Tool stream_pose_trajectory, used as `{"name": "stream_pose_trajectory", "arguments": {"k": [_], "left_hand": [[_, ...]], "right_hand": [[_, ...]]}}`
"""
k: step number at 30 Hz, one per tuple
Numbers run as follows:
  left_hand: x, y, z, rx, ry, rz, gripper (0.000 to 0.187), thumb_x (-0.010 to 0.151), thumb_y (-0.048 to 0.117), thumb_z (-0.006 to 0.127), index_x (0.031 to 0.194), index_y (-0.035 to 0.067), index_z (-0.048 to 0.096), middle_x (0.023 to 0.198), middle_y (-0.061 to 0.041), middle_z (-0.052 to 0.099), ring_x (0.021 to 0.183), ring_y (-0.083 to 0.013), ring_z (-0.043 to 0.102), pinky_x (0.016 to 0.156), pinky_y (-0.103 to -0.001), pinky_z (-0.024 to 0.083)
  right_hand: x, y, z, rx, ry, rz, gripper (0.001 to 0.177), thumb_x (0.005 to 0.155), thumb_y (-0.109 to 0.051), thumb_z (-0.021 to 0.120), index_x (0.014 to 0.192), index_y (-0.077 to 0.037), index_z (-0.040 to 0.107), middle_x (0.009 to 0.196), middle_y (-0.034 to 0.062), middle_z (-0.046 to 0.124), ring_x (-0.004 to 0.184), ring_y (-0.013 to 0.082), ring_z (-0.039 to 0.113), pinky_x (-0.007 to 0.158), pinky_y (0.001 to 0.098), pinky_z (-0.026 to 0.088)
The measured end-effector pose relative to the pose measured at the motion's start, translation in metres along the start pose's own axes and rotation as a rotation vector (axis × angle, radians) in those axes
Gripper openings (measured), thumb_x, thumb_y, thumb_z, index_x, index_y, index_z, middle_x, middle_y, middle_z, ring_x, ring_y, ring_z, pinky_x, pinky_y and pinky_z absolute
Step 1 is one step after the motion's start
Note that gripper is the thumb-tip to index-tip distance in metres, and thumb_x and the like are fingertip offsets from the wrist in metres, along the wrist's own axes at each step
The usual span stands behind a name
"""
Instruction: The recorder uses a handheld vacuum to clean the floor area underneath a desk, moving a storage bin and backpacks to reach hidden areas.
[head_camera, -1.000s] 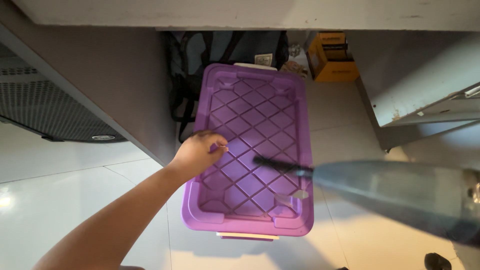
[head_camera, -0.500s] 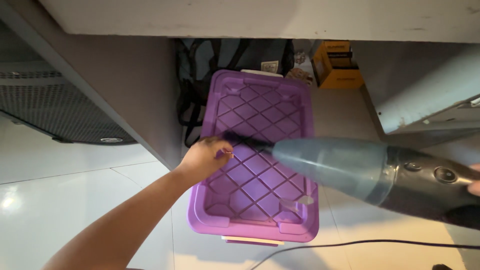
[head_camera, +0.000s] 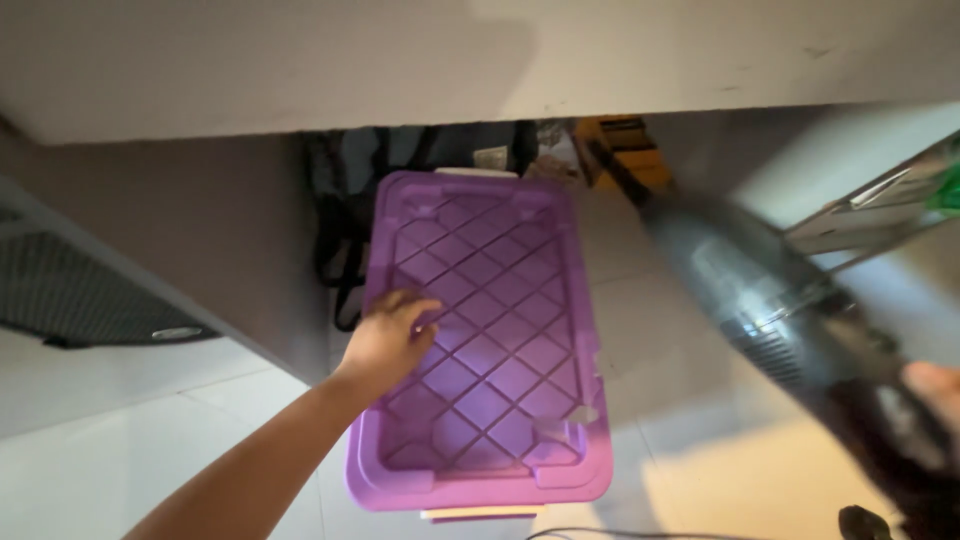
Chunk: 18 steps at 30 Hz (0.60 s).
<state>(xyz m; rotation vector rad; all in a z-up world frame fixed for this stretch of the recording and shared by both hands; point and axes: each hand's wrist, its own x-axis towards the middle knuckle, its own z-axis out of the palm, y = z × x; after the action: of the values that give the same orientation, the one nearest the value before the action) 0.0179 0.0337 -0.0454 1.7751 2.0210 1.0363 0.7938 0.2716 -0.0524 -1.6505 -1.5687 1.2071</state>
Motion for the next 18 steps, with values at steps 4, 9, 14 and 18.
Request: {"name": "stream_pose_trajectory", "arguments": {"k": [4,9,14,18], "left_hand": [[0.027,-0.009,0.008,0.371,0.077,0.013,0.048,0.08,0.036,0.077,0.124,0.021,0.067,0.139,-0.012,0.055,0.123,-0.0388,0.056,0.1,-0.048,0.045],[0.035,-0.065,0.043,0.466,-0.18,-0.499,0.116,0.064,0.046,0.081,0.161,0.014,0.026,0.176,-0.023,0.015,0.138,-0.0461,0.046,0.109,-0.048,0.045],[0.035,-0.042,0.032,0.213,-0.156,-0.639,0.074,0.099,0.025,0.046,0.166,0.027,0.016,0.158,-0.022,0.036,0.135,-0.0455,0.049,0.11,-0.053,0.043],[0.034,-0.042,0.034,0.256,-0.145,-0.613,0.072,0.098,0.03,0.046,0.164,0.027,0.016,0.155,-0.02,0.042,0.128,-0.0477,0.055,0.104,-0.056,0.048]], "right_hand": [[-0.11,-0.198,0.176,0.172,0.285,0.395,0.037,0.105,-0.039,0.065,0.113,-0.003,0.068,0.077,0.0131,0.063,0.056,0.0275,0.058,0.044,0.045,0.047],[-0.083,-0.191,0.221,-0.035,0.213,0.206,0.043,0.09,-0.036,0.076,0.11,0.002,0.08,0.078,0.0138,0.065,0.063,0.0218,0.051,0.059,0.0354,0.041],[-0.015,-0.178,0.266,0.237,0.109,0.248,0.034,0.082,-0.033,0.08,0.096,-0.002,0.073,0.079,0.0036,0.069,0.065,0.0146,0.059,0.06,0.0299,0.048],[0.071,-0.128,0.311,0.364,-0.034,0.226,0.033,0.086,-0.033,0.081,0.087,-0.002,0.069,0.076,0.0057,0.067,0.058,0.0159,0.058,0.054,0.0323,0.047]]}}
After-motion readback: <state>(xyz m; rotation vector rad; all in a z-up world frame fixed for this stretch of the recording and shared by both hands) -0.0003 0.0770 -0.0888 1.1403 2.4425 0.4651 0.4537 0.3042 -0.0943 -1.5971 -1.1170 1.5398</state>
